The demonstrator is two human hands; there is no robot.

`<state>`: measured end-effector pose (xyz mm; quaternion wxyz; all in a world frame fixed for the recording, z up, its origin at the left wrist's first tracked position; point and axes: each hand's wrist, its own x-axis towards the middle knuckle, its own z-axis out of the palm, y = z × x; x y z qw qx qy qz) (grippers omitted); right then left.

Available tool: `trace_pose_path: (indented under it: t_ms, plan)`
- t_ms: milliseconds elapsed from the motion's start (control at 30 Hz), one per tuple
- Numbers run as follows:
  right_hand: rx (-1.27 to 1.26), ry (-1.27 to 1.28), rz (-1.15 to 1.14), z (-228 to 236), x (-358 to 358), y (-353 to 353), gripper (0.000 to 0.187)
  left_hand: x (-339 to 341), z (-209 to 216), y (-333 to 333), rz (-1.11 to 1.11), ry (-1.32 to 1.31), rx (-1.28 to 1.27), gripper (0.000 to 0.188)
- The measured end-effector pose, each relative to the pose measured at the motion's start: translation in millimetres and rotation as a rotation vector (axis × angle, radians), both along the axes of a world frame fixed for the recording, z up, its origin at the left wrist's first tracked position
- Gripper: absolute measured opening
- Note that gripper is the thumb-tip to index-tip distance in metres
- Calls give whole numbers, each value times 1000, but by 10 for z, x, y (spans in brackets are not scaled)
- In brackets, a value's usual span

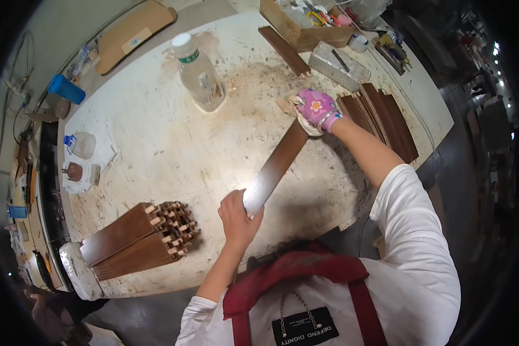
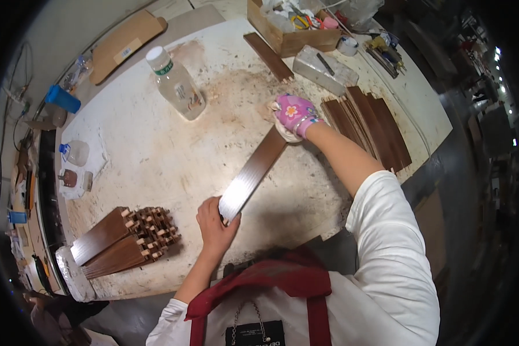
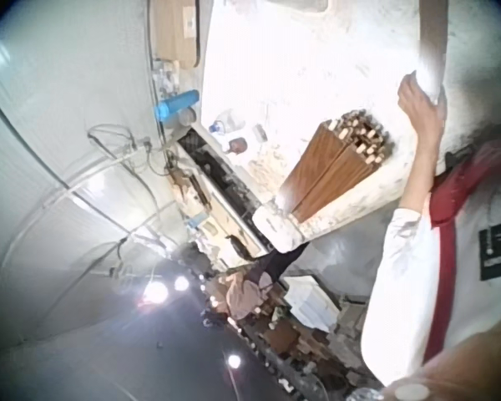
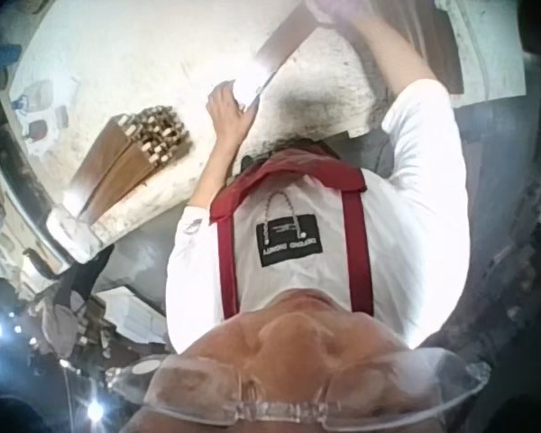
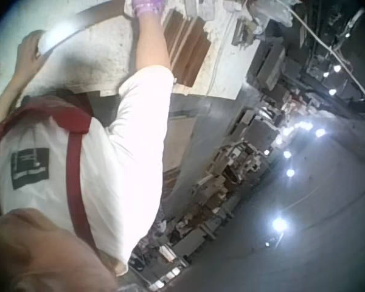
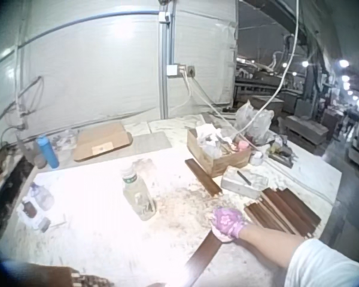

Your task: The person applies liquid from a bottle to a cloth, wipes wood planks with the cloth, and stacks the planks on a workbench.

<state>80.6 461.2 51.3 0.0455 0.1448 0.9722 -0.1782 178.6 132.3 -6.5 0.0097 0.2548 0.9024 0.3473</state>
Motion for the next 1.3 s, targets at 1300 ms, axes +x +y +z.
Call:
trace_pose_path:
  t_ms: [1300]
  plan:
    - [-505,462,424,-248,1559,-1361,34,296,121,-82,291,-1925,1158,48]
